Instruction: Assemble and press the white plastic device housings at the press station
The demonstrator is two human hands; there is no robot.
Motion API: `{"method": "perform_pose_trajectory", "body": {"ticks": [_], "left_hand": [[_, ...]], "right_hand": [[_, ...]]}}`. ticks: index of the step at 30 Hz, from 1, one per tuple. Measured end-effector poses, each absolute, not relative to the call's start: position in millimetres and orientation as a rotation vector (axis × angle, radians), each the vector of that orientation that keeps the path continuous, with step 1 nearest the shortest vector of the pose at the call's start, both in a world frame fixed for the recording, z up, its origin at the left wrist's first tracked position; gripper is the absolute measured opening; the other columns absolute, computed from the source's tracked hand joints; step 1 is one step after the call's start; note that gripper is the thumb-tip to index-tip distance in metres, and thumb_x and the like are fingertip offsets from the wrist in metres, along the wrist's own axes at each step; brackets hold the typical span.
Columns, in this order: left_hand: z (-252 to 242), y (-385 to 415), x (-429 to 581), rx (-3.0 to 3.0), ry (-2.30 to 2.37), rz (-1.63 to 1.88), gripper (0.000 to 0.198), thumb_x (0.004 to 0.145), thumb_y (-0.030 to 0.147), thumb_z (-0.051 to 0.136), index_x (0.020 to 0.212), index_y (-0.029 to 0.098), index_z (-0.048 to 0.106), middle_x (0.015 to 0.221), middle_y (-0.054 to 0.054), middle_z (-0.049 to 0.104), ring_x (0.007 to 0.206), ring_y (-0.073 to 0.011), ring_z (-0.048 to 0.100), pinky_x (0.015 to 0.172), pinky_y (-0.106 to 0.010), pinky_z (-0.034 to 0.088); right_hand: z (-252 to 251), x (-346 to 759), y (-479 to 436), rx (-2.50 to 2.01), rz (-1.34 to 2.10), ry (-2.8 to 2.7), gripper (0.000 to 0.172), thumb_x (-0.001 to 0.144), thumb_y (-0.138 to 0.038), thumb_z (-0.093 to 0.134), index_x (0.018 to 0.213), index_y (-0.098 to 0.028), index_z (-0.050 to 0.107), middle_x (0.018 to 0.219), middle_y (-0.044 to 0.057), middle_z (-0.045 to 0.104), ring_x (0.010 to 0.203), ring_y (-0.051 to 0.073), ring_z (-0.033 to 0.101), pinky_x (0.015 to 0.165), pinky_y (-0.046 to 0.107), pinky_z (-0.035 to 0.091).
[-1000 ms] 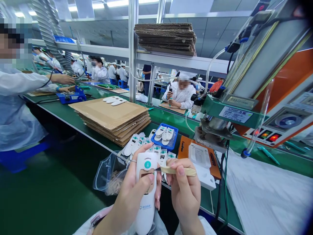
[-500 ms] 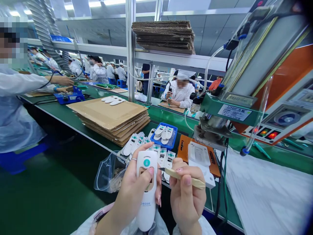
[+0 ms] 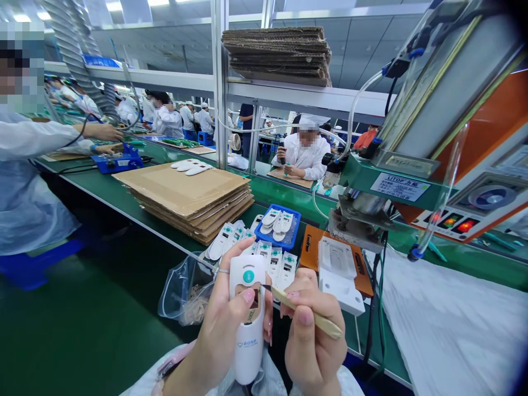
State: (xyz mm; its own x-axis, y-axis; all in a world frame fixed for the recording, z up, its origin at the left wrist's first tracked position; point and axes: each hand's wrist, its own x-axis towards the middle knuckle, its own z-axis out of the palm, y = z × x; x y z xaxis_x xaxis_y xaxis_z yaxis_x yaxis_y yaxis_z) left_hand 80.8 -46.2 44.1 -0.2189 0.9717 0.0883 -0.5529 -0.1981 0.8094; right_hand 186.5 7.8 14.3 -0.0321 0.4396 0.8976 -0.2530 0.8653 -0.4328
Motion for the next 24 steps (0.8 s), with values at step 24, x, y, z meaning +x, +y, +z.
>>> {"method": "perform_pose_trajectory", "body": {"ticks": [24], "left_hand": [[53, -47, 81, 0.676, 0.878, 1.719, 0.074, 0.08, 0.039, 0.059, 0.145, 0.027, 0.025, 0.07, 0.002, 0.061, 0.045, -0.0116, 0.052, 0.043, -0.023, 0.045]], "right_hand": [[32, 194, 16, -0.045, 0.036, -1.862, 0.012, 0.094, -0.017, 0.047, 0.087, -0.018, 0.056, 0.072, 0.0, 0.061, 0.064, 0.01, 0.052, 0.067, 0.031, 0.047]]}}
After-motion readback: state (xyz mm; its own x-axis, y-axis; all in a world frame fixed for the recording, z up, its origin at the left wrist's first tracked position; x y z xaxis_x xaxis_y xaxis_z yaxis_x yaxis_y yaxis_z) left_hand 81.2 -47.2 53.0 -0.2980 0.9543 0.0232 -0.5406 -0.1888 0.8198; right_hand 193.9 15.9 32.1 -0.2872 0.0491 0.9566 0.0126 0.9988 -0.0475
